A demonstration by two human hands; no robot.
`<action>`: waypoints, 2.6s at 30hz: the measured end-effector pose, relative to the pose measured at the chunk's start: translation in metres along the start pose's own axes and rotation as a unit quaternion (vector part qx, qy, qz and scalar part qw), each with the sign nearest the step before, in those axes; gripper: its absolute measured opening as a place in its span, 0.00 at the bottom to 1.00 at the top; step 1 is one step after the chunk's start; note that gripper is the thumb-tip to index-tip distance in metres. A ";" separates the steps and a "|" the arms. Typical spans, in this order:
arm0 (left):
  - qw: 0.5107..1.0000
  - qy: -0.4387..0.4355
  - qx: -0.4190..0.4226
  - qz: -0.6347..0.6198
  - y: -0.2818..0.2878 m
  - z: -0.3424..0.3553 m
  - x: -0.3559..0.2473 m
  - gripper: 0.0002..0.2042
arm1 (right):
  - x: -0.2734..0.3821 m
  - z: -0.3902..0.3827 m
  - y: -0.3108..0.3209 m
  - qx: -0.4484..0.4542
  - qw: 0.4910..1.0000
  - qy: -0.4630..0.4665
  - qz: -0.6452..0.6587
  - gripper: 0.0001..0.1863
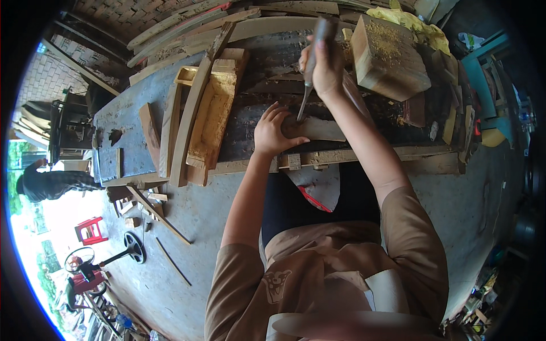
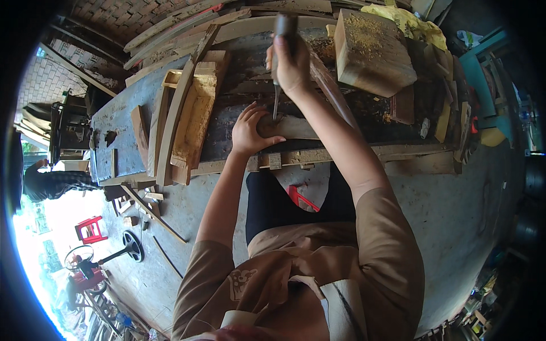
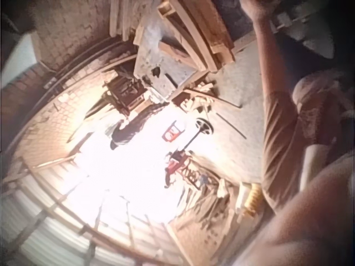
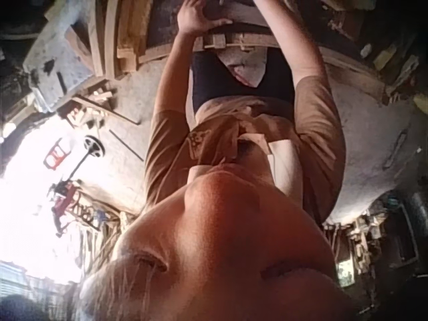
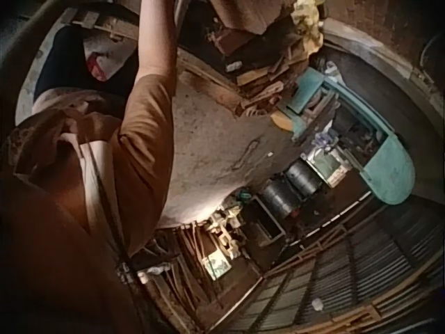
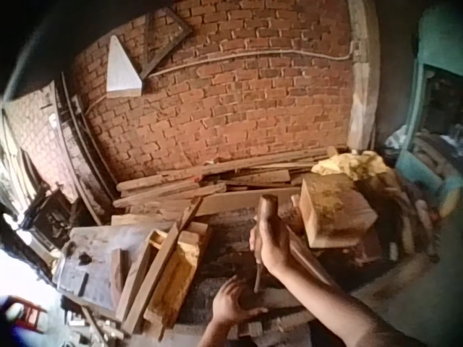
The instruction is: The recorder is using a chisel and a wooden mallet to carve into a piece of wood on a workbench.
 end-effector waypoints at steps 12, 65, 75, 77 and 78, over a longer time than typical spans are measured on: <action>1.000 -0.002 0.003 -0.001 0.001 0.000 -0.001 0.36 | -0.018 -0.001 -0.007 -0.003 0.999 -0.049 -0.008 0.23; 0.886 0.139 -0.041 -0.441 0.035 0.144 -0.078 0.07 | 0.146 0.001 0.124 0.127 0.913 0.004 -0.387 0.30; 0.885 0.135 -0.014 -0.446 0.037 0.141 -0.087 0.08 | 0.207 0.006 0.126 0.163 0.891 0.022 -0.423 0.18; 0.880 0.141 -0.006 -0.454 0.035 0.143 -0.086 0.08 | 0.193 0.000 0.122 0.143 0.939 -0.052 -0.307 0.13; 0.882 0.134 -0.013 -0.452 0.035 0.143 -0.084 0.08 | 0.187 -0.002 0.118 0.146 0.910 -0.121 -0.368 0.14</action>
Point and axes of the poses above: each hand's wrist, its own z-axis towards the middle knuckle, its own y-axis out of the back of the hand, x = y × z, the point moved 3 cm from there along z, towards the middle knuckle, and after that the axes turned 8 degrees about -x, right-handed, at the moved point
